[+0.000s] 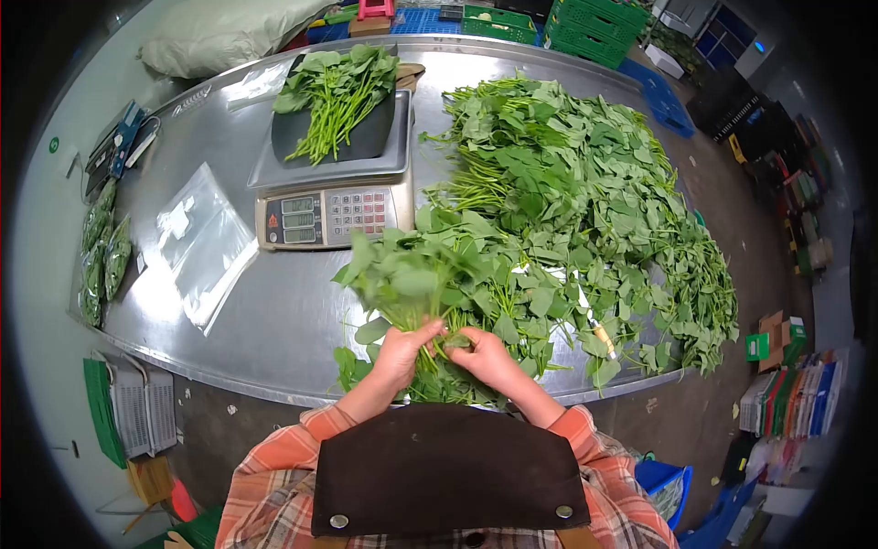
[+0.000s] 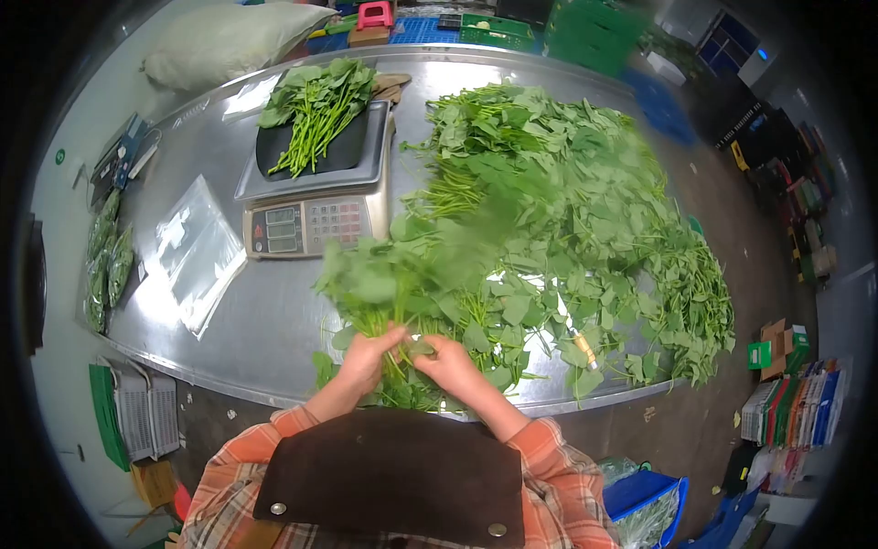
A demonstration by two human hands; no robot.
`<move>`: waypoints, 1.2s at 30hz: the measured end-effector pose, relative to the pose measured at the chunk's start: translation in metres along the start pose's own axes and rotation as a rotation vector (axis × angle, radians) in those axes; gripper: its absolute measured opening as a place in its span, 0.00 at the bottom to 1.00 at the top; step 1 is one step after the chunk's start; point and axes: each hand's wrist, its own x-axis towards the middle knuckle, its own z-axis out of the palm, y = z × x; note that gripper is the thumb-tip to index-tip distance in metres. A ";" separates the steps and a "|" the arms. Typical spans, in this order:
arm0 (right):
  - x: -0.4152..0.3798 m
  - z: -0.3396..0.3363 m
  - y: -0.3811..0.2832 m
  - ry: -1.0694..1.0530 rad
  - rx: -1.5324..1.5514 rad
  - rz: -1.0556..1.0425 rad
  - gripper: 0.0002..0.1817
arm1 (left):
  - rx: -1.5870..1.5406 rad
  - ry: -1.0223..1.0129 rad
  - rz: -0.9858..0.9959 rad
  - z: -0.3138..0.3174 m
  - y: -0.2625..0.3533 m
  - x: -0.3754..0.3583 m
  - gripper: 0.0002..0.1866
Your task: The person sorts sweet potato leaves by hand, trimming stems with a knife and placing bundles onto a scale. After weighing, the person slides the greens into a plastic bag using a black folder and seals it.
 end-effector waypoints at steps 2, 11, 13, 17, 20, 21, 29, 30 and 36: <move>0.000 0.008 0.002 0.082 0.343 -0.019 0.08 | -0.141 0.053 -0.004 -0.004 0.001 0.001 0.10; -0.012 0.006 -0.004 0.058 0.396 0.001 0.12 | -0.135 0.097 0.027 -0.022 0.035 -0.007 0.10; -0.007 0.011 -0.008 -0.015 0.532 0.059 0.15 | -0.015 -0.038 0.010 -0.017 0.028 -0.019 0.10; -0.004 0.015 -0.012 -0.015 0.683 0.036 0.14 | 0.010 -0.112 0.049 0.005 0.021 -0.034 0.10; -0.010 0.018 -0.019 0.125 0.353 -0.121 0.09 | -0.101 0.093 0.020 -0.009 0.000 -0.026 0.08; -0.011 0.019 -0.019 0.163 0.260 -0.223 0.09 | -0.123 0.122 0.048 -0.010 0.003 -0.026 0.08; -0.012 -0.064 -0.021 0.269 1.428 -0.236 0.27 | -0.094 0.466 0.372 -0.080 0.055 -0.007 0.10; -0.010 -0.064 -0.020 0.227 1.442 -0.177 0.29 | -0.025 0.407 0.329 -0.090 0.058 -0.004 0.09; 0.038 0.021 -0.002 -0.195 1.028 0.341 0.25 | 0.500 0.251 0.144 -0.107 0.024 0.052 0.10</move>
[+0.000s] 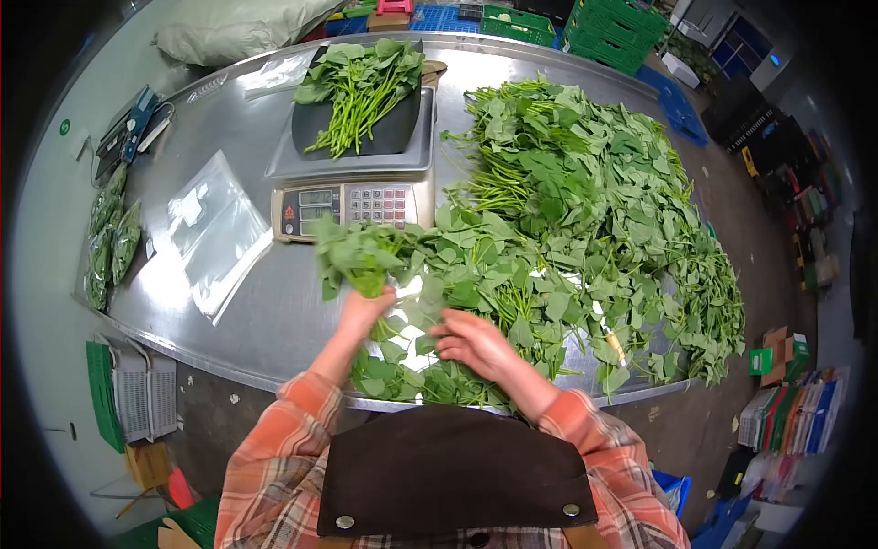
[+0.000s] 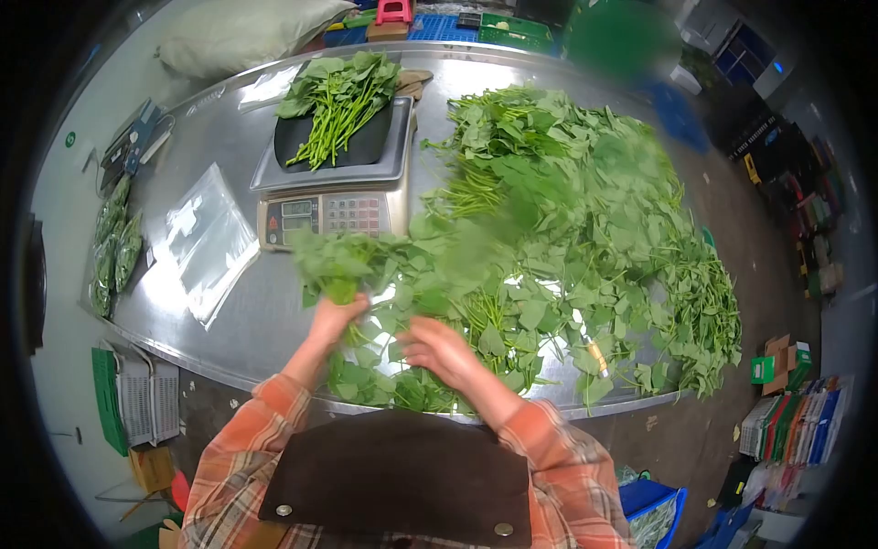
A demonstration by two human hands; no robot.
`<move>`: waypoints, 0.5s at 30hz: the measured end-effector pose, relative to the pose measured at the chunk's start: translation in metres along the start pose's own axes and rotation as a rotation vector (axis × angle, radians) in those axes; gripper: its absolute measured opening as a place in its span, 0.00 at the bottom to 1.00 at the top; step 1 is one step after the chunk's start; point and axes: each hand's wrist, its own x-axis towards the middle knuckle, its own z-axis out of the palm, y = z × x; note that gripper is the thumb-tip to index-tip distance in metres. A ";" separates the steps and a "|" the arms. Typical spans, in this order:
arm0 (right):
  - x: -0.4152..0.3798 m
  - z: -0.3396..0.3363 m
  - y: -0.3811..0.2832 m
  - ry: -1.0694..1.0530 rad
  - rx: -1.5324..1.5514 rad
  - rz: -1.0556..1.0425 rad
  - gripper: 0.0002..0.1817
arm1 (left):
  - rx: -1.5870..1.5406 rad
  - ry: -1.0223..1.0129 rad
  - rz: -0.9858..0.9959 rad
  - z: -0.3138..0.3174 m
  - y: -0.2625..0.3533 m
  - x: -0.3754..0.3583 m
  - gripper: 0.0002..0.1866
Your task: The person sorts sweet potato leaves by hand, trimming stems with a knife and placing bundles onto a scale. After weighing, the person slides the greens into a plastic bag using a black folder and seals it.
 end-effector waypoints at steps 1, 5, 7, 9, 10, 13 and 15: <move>0.020 0.004 0.009 0.000 0.012 0.037 0.21 | 0.078 0.010 0.019 0.011 -0.004 0.005 0.09; 0.061 0.025 0.012 0.108 -0.119 0.106 0.17 | 0.396 -0.099 0.051 0.031 0.014 0.003 0.09; 0.055 0.030 0.012 0.225 -0.366 -0.013 0.16 | 0.145 -0.284 -0.033 0.029 0.018 -0.008 0.09; 0.038 0.035 0.002 0.207 -0.640 -0.158 0.15 | -0.228 -0.401 -0.087 0.028 0.027 -0.025 0.06; 0.028 0.037 -0.001 0.185 -0.602 -0.231 0.13 | -0.365 -0.369 -0.105 0.031 0.031 -0.037 0.07; 0.005 0.038 -0.010 0.134 -0.557 -0.275 0.09 | -0.654 -0.242 -0.163 0.050 0.033 -0.065 0.10; -0.005 0.027 -0.007 0.135 -0.651 -0.356 0.08 | -0.678 -0.141 -0.187 0.060 0.025 -0.070 0.13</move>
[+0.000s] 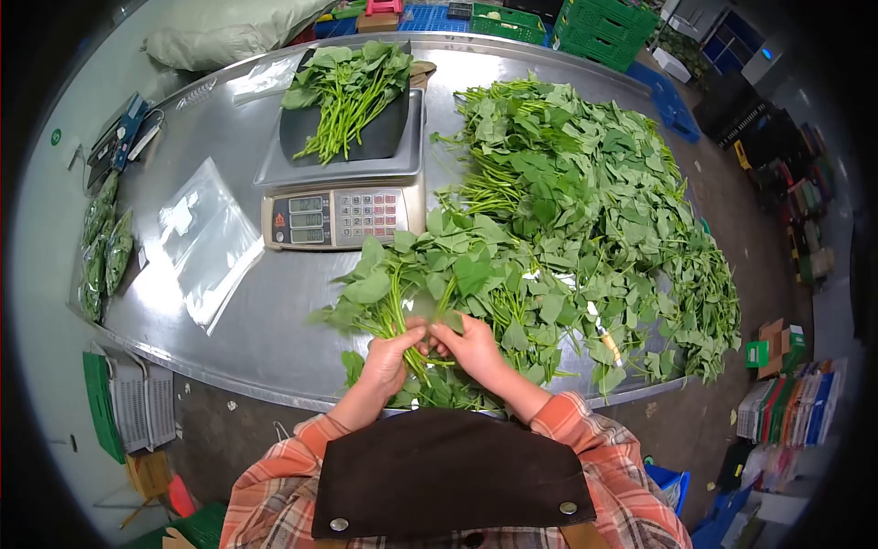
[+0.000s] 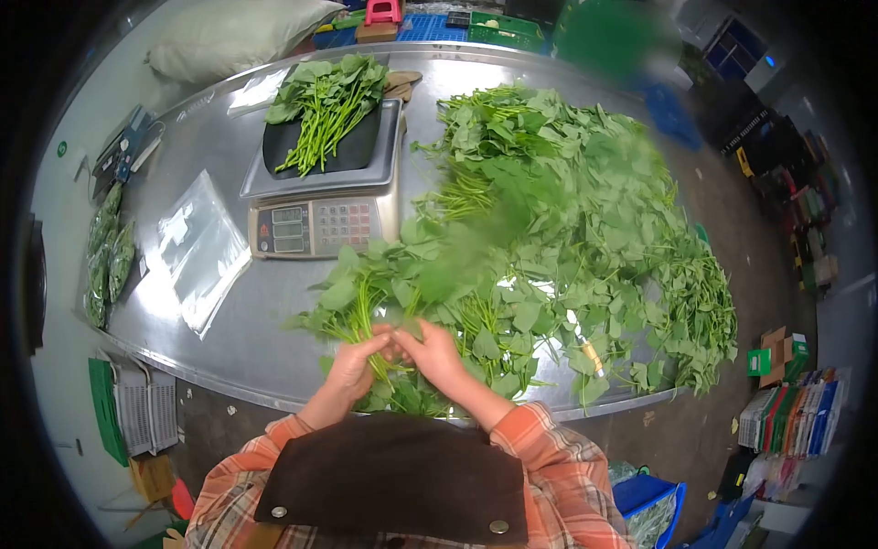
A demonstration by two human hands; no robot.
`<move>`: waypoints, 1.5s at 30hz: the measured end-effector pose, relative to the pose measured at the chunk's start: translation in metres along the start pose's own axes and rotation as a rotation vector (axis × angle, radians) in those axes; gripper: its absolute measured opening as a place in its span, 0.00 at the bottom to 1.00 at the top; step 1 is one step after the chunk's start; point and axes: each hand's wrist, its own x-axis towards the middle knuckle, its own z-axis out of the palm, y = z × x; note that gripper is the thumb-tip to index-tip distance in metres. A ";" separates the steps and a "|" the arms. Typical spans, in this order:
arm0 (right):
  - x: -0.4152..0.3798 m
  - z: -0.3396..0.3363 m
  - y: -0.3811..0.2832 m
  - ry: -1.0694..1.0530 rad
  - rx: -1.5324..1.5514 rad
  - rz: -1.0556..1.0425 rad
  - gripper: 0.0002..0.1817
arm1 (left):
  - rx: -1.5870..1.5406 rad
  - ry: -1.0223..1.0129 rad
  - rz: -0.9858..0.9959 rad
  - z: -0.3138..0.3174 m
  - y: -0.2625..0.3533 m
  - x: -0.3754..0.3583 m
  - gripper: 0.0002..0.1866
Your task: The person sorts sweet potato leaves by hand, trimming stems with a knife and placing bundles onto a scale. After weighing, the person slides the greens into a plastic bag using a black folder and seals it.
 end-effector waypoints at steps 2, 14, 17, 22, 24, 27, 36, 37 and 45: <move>-0.007 -0.012 0.017 0.012 -0.173 -0.096 0.07 | 0.194 0.045 0.087 -0.001 -0.001 0.003 0.12; -0.040 -0.022 0.003 -0.053 -0.344 -0.438 0.09 | 0.440 -0.213 -0.261 0.014 -0.022 0.034 0.14; -0.050 -0.019 -0.003 -0.121 -0.441 -0.550 0.08 | 0.245 -0.114 -0.182 0.019 -0.028 0.035 0.11; -0.085 -0.017 -0.052 -0.154 -0.272 -0.638 0.10 | 0.071 -0.033 -0.106 0.023 -0.008 0.024 0.10; -0.075 -0.020 -0.041 0.046 -0.243 -0.447 0.11 | 0.132 -0.106 -0.080 0.026 0.000 0.014 0.11; -0.042 -0.030 -0.007 0.225 -0.024 -0.063 0.13 | 0.198 -0.213 -0.052 0.037 0.014 -0.010 0.11; -0.060 -0.015 -0.013 0.117 -0.367 -0.602 0.07 | 0.015 -0.077 -0.169 0.024 -0.006 -0.012 0.10; -0.063 -0.015 -0.013 0.063 -0.322 -0.619 0.07 | 0.041 -0.104 -0.146 0.017 -0.008 -0.007 0.09; -0.100 -0.064 -0.069 -0.076 0.615 -0.383 0.15 | 0.108 0.057 0.052 0.037 0.016 0.006 0.08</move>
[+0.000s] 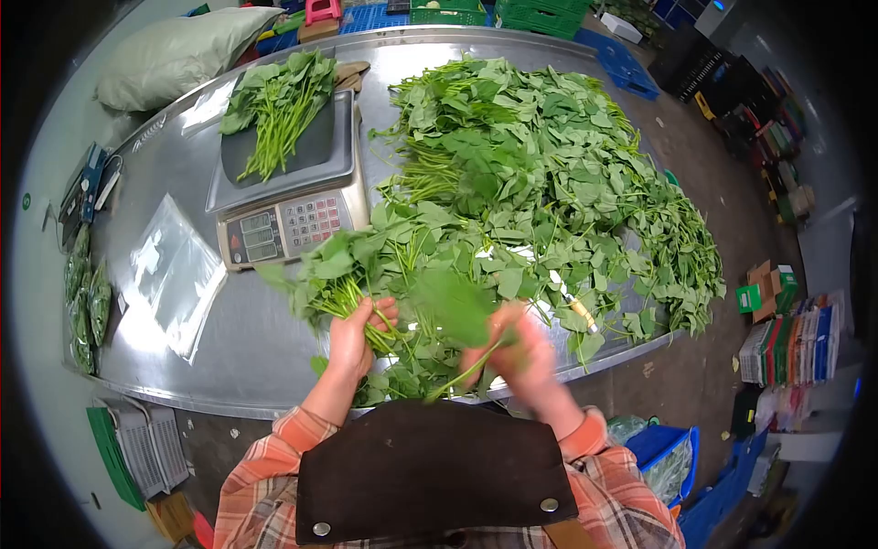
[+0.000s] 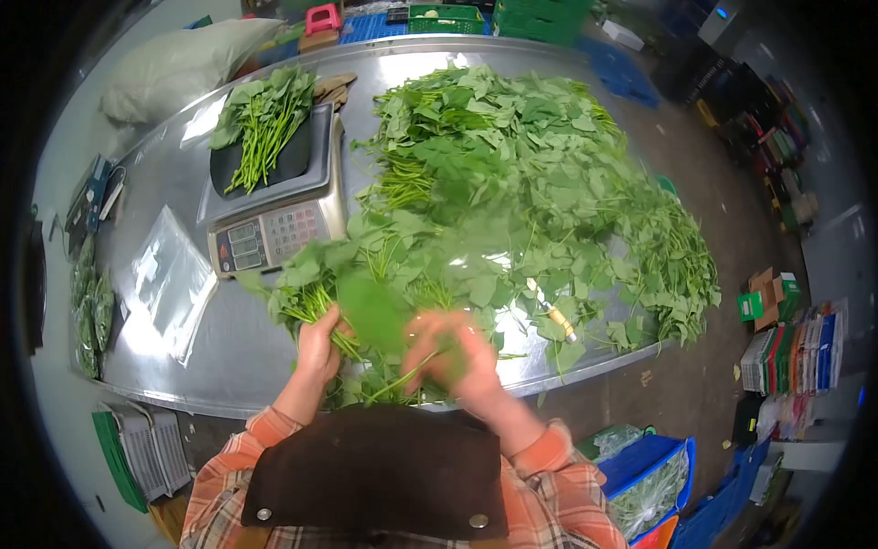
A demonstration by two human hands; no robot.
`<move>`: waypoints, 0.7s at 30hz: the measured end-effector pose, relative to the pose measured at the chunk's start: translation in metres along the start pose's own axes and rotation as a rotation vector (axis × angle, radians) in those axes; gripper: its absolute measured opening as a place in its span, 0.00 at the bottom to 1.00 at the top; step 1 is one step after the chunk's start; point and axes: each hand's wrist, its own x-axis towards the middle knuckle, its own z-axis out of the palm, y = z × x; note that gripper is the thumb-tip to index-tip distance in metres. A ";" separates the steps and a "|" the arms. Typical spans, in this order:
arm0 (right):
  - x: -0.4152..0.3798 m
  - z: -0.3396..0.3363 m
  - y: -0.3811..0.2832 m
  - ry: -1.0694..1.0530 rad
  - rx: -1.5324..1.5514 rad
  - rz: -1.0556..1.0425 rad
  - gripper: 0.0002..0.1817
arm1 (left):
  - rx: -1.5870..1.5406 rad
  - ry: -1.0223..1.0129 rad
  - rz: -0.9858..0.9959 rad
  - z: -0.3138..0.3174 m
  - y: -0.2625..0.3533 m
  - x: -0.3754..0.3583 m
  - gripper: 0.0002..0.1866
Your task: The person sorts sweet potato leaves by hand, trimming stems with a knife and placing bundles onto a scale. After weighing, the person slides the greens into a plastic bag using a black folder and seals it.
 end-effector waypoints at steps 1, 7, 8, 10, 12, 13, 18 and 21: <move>0.005 -0.013 -0.015 0.119 0.206 -0.052 0.16 | 0.075 -0.004 0.039 -0.001 0.002 -0.002 0.09; -0.011 -0.125 0.055 0.162 -1.824 0.278 0.19 | 0.046 -0.265 -0.311 -0.032 -0.025 -0.015 0.10; -0.013 -0.132 0.063 0.139 -1.872 0.224 0.16 | 0.026 -0.301 -0.385 -0.036 -0.027 -0.020 0.10; -0.009 -0.129 0.054 0.235 -1.702 0.105 0.13 | 0.025 -0.278 -0.426 -0.028 -0.016 -0.037 0.11; 0.002 -0.099 0.023 0.389 -1.167 0.352 0.09 | -0.095 -0.314 -0.319 -0.032 -0.014 -0.042 0.12; 0.004 -0.078 0.003 0.379 -0.958 0.347 0.09 | -0.155 -0.338 -0.260 -0.032 -0.012 -0.043 0.12; 0.016 -0.062 -0.003 0.436 -0.815 0.373 0.08 | -0.204 -0.273 -0.048 -0.020 0.006 -0.032 0.11; 0.022 -0.043 0.014 0.403 -0.763 0.410 0.10 | -0.105 -0.193 0.053 -0.002 0.005 -0.032 0.12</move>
